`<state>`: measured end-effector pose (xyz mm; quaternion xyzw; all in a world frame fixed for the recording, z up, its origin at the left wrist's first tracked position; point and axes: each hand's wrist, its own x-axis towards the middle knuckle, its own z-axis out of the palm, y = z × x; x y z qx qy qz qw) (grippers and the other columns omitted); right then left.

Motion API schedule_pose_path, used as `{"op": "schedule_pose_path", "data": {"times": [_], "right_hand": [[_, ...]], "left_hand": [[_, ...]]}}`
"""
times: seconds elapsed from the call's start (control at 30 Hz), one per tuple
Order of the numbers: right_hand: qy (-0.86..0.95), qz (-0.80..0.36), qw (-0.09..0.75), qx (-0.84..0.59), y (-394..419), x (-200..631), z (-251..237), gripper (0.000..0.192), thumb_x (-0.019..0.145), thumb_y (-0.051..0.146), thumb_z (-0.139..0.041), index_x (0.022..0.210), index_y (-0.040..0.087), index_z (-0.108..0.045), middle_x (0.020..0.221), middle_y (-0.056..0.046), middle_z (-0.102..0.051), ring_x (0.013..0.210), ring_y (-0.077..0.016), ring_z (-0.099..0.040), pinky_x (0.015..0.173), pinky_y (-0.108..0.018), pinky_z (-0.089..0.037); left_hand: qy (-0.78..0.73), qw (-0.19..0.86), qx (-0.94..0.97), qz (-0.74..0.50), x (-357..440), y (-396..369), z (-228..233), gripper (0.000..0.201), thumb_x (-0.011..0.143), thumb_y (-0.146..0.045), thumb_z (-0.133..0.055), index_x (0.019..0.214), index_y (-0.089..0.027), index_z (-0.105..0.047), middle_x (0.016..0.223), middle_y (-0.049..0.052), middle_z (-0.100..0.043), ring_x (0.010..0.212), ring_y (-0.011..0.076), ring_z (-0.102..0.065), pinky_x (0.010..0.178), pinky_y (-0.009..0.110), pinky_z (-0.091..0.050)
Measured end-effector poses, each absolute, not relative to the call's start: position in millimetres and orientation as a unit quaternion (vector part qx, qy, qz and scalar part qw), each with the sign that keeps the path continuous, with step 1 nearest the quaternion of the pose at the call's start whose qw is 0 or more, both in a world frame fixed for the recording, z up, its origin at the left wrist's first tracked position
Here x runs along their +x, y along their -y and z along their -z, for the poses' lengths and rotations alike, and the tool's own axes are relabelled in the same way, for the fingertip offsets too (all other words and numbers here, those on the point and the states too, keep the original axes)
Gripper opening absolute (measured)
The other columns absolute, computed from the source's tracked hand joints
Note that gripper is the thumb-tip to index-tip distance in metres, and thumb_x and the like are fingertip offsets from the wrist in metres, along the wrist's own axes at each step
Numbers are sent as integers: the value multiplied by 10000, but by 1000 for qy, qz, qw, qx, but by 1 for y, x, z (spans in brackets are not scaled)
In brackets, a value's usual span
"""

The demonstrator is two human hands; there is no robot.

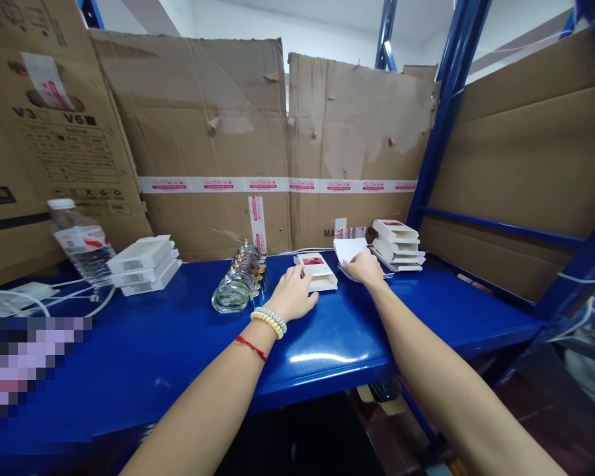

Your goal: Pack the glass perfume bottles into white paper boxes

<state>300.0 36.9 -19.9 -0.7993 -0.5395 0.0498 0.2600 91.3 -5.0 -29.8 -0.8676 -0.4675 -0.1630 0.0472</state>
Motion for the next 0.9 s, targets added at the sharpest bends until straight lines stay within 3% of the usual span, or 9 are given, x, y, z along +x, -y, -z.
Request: {"op": "schedule_pose_path", "data": {"times": [0.23,0.37,0.53,0.67,0.9], "right_hand": [[555,-25,261,-790,-38,299,23,250,769,292,-569,897,157,-735,995,-178,-705,937,-288,-660,740,-338,-488],[548,60,356,-755,-35,296,18,289,849,248,-446,938,137,-698,994,-174,-682,948,-263,-627,796,-330,-456],[575,144,466,-657,-34,293,16,300,888,239,-381,945,99,-640,991,-167,-641,964,-236,-582,871,-312,-425],[596,145,422,-667,-33,291,17,271,868,226,-417,901,133,-669,988,-139,-659,965,-234,-590,868,-312,-426],[639,50,248,-727,-38,291,27,219,787,208,-533,845,188,-743,906,-108,-731,882,-235,-650,748,-292,-445]], "left_hand": [[470,47,-869,149,90,3,35,411,827,-308,-501,1173,-103,-581,1286,208,-513,1209,334,-476,990,457,-426],[471,39,-865,165,91,3,34,422,818,-313,-513,1167,-87,-586,1280,213,-512,1188,339,-490,986,457,-429],[482,-13,-839,253,93,-2,28,406,877,-354,-443,1155,-100,-592,1226,166,-561,1190,277,-497,1035,397,-402],[469,-6,-851,236,92,-2,28,389,869,-301,-448,1176,-118,-601,1209,150,-580,1160,265,-530,1027,383,-412],[472,26,-867,157,94,3,36,419,837,-328,-484,1182,-141,-631,1174,189,-610,1101,323,-585,959,435,-455]]}}
